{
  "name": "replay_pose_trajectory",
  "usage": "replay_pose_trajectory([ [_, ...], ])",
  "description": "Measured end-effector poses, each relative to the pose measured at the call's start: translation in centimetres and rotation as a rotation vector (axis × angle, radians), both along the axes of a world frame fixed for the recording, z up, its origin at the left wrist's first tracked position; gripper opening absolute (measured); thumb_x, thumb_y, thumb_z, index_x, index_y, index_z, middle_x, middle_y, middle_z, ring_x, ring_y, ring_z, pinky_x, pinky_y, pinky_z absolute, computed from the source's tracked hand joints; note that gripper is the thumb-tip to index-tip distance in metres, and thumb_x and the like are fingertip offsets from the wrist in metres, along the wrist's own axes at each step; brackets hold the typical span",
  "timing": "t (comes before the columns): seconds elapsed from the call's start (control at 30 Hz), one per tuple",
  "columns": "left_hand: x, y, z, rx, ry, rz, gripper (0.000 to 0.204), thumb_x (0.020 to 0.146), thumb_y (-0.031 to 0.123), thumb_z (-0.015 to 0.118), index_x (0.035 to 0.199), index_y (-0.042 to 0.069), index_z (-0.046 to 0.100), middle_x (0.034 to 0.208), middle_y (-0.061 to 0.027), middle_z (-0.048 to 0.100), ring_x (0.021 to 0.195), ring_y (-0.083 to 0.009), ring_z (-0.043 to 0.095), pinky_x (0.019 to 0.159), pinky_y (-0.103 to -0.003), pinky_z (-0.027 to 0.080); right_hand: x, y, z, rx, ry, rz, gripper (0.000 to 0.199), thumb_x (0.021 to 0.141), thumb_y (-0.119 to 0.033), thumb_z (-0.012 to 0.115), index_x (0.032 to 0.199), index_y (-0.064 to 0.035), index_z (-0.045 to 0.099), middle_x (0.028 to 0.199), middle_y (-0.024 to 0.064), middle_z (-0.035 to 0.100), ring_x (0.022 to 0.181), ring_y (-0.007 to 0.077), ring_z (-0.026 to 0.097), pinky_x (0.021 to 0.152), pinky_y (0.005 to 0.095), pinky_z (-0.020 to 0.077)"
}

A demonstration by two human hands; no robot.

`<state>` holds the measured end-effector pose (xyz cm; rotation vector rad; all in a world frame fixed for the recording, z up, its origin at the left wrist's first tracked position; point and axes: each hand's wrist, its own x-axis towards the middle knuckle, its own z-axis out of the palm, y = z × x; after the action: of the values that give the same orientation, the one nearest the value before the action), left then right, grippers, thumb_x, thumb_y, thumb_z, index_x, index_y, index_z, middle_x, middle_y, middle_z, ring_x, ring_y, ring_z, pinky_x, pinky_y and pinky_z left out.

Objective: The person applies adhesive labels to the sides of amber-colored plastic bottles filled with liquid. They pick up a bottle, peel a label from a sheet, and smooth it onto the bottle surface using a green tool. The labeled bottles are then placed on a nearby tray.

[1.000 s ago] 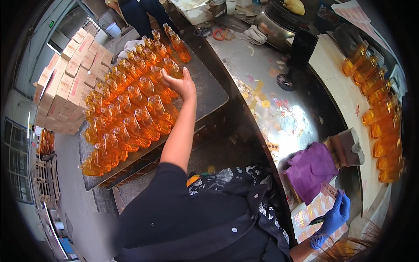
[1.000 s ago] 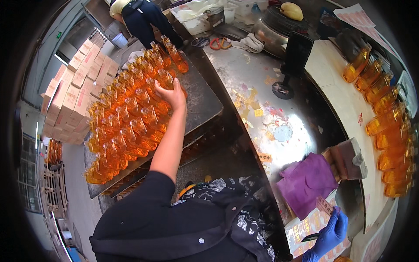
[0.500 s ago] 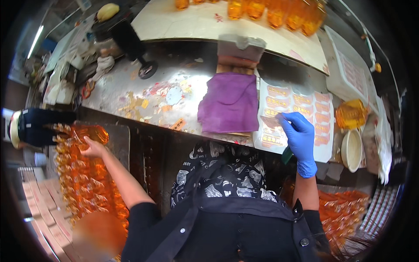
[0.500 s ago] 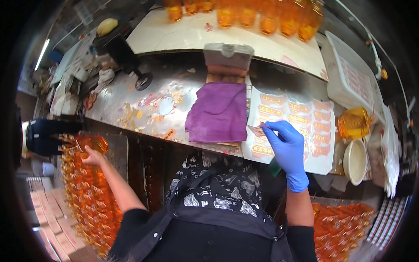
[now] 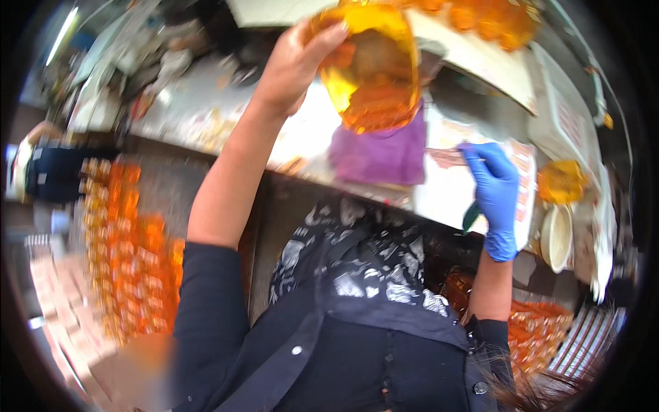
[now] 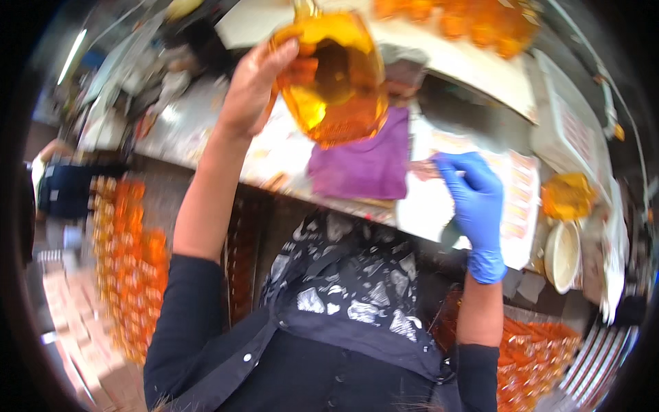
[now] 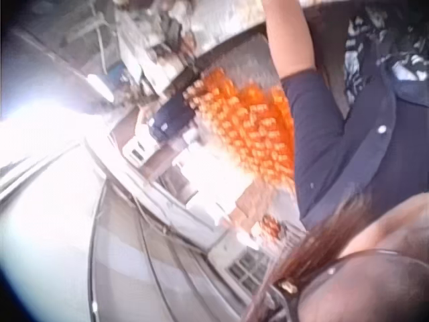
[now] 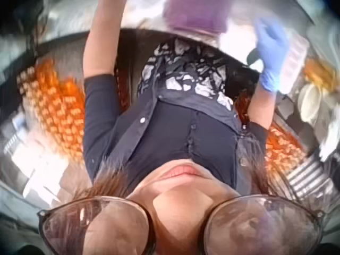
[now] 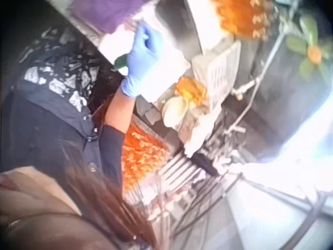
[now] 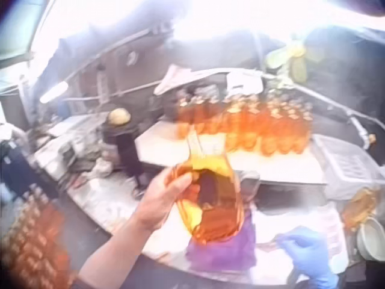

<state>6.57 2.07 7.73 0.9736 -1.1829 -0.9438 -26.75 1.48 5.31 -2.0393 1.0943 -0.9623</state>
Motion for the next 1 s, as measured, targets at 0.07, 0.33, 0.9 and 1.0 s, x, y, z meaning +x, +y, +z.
replay_pose_trajectory([
  [0.07,-1.8,-2.2,-2.2,0.123,0.134,-0.085,0.041,0.094,0.025,0.061,0.125,0.0,0.051,0.111,-0.0096,0.062,0.094,-0.0171,0.063,0.08,-0.028,0.054,1.4,0.5,1.7,0.044,-0.025,0.028,0.011,0.084,-0.006,0.069,0.095,-0.0038,0.073,0.079,0.0014,0.062,0.066,0.0077,0.049,0.059,0.022,0.0382],
  [0.33,-4.3,-7.5,-7.0,0.438,0.131,-0.18,0.038,0.093,0.027,0.061,0.121,0.003,0.053,0.107,-0.007,0.061,0.09,-0.0157,0.061,0.077,-0.028,0.051,3.1,-0.4,4.1,0.474,-0.091,0.127,0.017,0.086,-0.017,0.07,0.095,-0.0032,0.074,0.079,0.0019,0.066,0.069,0.0066,0.057,0.061,0.0211,0.0439],
  [0.9,-6.7,-2.4,-7.9,0.369,0.191,-0.15,0.078,0.078,0.01,0.075,0.139,0.001,0.028,0.129,-0.0162,0.05,0.12,-0.0233,0.051,0.1,-0.036,0.044,9.6,-12.0,-0.5,-0.044,0.128,-0.214,0.07,0.076,-0.043,0.076,0.13,-0.0064,0.052,0.081,0.0066,0.061,0.072,0.0153,0.06,0.067,0.0301,0.0492],
  [1.0,-6.4,-2.6,-7.1,0.43,0.272,-0.165,0.076,0.08,0.011,0.073,0.139,0.001,0.027,0.128,-0.016,0.05,0.119,-0.0228,0.052,0.099,-0.036,0.045,8.7,-8.4,-1.8,0.202,-0.04,-0.217,0.078,0.076,-0.05,0.075,0.128,0.004,0.05,0.079,0.0043,0.057,0.07,0.0128,0.056,0.067,0.0272,0.0473],
])
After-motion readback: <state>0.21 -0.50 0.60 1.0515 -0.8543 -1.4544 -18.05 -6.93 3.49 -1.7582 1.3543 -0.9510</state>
